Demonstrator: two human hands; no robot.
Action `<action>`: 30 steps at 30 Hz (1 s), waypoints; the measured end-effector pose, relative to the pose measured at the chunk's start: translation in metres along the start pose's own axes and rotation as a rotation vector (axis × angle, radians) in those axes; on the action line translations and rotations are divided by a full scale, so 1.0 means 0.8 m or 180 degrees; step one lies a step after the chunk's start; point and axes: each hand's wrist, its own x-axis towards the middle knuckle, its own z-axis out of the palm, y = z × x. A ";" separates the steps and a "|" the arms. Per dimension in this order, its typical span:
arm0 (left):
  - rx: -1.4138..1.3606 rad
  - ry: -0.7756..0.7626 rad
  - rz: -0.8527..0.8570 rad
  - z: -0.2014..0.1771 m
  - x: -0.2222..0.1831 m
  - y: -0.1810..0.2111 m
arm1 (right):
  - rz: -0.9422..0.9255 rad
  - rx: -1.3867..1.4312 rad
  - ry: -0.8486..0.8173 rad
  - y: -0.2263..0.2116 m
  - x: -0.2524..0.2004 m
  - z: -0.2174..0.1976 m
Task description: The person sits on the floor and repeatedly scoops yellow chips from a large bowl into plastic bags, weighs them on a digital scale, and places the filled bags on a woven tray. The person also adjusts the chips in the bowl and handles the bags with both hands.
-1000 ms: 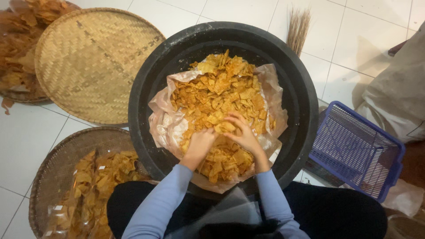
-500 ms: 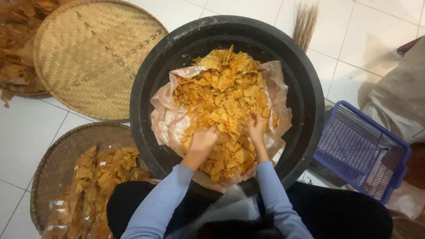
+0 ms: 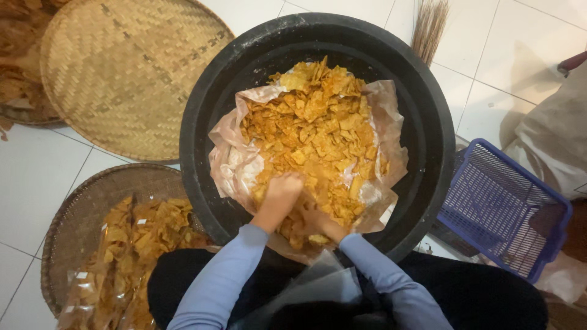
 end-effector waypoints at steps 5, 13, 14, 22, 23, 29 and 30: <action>0.0177 -0.0227 -0.0098 0.022 0.010 -0.003 | 0.0437 0.0186 -0.0810 -0.038 -0.014 -0.011; -0.0130 -0.0368 -0.0092 -0.013 0.011 0.003 | -0.0092 -0.0456 -0.0651 -0.066 -0.027 -0.021; -0.0163 -0.0378 -0.0111 -0.019 0.012 0.006 | -0.0359 -0.0607 -0.0407 -0.062 -0.025 -0.016; -0.1077 -0.0203 -0.0280 -0.055 0.015 0.001 | 0.1135 0.1946 -0.0794 0.049 -0.031 -0.076; -0.0920 -0.0331 -0.0313 -0.053 0.016 0.002 | 0.1314 0.2253 -0.0488 0.060 -0.045 -0.090; -0.0887 -0.0469 -0.0043 -0.027 0.011 0.002 | -0.0533 0.5203 0.0994 0.077 -0.100 -0.155; -0.0951 -0.0445 0.0066 -0.022 0.011 0.004 | -0.0994 0.5579 0.1068 0.076 -0.106 -0.164</action>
